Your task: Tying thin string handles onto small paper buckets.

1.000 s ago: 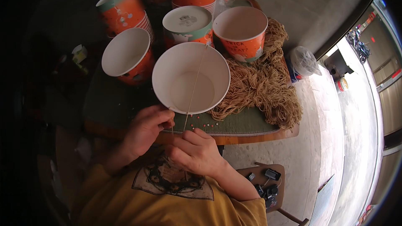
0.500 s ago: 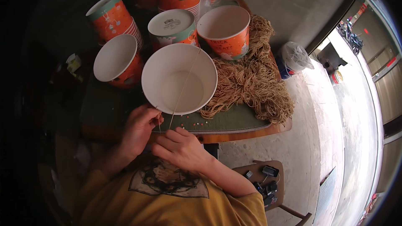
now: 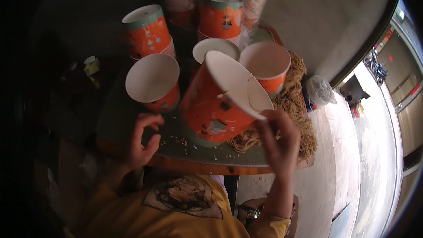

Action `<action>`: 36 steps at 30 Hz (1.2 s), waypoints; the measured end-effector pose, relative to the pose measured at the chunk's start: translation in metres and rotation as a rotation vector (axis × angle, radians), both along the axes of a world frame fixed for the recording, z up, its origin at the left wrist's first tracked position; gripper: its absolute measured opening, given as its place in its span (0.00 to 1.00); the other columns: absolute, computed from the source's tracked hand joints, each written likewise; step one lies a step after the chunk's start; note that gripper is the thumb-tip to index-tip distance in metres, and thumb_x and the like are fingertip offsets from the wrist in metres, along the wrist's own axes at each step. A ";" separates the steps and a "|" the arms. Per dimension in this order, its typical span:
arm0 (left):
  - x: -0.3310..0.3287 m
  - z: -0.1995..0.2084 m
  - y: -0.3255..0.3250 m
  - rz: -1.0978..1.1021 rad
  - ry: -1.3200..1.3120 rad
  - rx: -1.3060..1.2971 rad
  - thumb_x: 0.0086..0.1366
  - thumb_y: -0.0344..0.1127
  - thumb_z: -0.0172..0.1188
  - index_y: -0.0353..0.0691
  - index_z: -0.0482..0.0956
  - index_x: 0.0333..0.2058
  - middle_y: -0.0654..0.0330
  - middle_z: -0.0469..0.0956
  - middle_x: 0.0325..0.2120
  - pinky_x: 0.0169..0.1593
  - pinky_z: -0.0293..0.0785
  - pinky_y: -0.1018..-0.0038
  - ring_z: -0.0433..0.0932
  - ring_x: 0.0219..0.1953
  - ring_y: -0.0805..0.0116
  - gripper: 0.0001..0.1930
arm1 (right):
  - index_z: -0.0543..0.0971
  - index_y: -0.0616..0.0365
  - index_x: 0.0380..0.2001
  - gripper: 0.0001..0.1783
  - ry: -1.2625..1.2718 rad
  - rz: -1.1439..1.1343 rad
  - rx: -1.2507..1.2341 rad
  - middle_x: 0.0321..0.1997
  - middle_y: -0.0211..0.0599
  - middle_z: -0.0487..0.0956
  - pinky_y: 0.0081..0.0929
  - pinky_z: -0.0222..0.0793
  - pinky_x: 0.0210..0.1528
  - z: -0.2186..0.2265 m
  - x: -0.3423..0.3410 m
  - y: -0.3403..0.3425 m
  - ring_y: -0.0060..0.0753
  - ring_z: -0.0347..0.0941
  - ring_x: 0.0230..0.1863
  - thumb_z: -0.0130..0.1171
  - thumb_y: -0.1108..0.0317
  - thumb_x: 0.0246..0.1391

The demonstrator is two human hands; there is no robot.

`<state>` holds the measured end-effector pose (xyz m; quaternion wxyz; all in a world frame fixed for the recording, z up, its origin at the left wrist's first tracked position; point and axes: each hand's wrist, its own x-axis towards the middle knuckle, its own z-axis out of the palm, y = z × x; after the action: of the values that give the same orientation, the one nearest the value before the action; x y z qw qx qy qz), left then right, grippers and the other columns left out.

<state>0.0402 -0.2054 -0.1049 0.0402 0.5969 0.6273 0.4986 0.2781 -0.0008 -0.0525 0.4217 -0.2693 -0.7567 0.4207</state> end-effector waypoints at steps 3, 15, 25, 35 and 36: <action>-0.048 0.027 0.008 0.015 0.415 0.103 0.52 0.27 0.67 0.35 0.52 0.64 0.44 0.60 0.60 0.61 0.63 0.61 0.64 0.60 0.50 0.43 | 0.77 0.58 0.33 0.08 0.173 0.195 -0.260 0.26 0.20 0.72 0.11 0.53 0.26 0.037 -0.025 0.026 0.09 0.61 0.24 0.57 0.65 0.58; -0.201 0.134 0.038 -0.110 -0.116 -0.019 0.41 0.51 0.78 0.34 0.49 0.64 0.53 0.68 0.55 0.61 0.64 0.61 0.67 0.58 0.61 0.58 | 0.68 0.51 0.23 0.13 0.406 1.108 -1.065 0.14 0.13 0.53 0.13 0.43 0.16 0.095 -0.236 0.081 0.10 0.46 0.14 0.47 0.69 0.65; -0.258 0.148 0.073 -0.017 -0.008 0.294 0.38 0.56 0.77 0.40 0.31 0.68 0.51 0.38 0.69 0.70 0.40 0.61 0.37 0.71 0.58 0.71 | 0.69 0.55 0.53 0.19 0.319 0.841 -0.639 0.27 0.23 0.72 0.11 0.65 0.25 0.090 -0.329 0.079 0.15 0.70 0.27 0.55 0.60 0.62; -0.287 0.088 0.106 0.081 -0.052 0.302 0.38 0.65 0.73 0.38 0.34 0.68 0.47 0.40 0.68 0.70 0.42 0.60 0.40 0.71 0.55 0.70 | 0.66 0.53 0.60 0.28 -0.013 0.704 -0.260 0.27 0.19 0.71 0.13 0.69 0.31 0.067 -0.349 0.089 0.13 0.69 0.27 0.54 0.52 0.62; -0.288 0.083 0.107 0.079 -0.082 0.288 0.39 0.65 0.72 0.38 0.34 0.68 0.47 0.39 0.68 0.70 0.42 0.60 0.40 0.71 0.55 0.70 | 0.67 0.54 0.59 0.28 -0.020 0.717 -0.257 0.26 0.20 0.71 0.13 0.69 0.31 0.063 -0.351 0.092 0.12 0.69 0.27 0.54 0.51 0.62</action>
<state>-0.2483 -0.0987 -0.0215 -0.0401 0.5506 0.5700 0.6085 -0.0727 0.0913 0.0102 0.2029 -0.0421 -0.7481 0.6304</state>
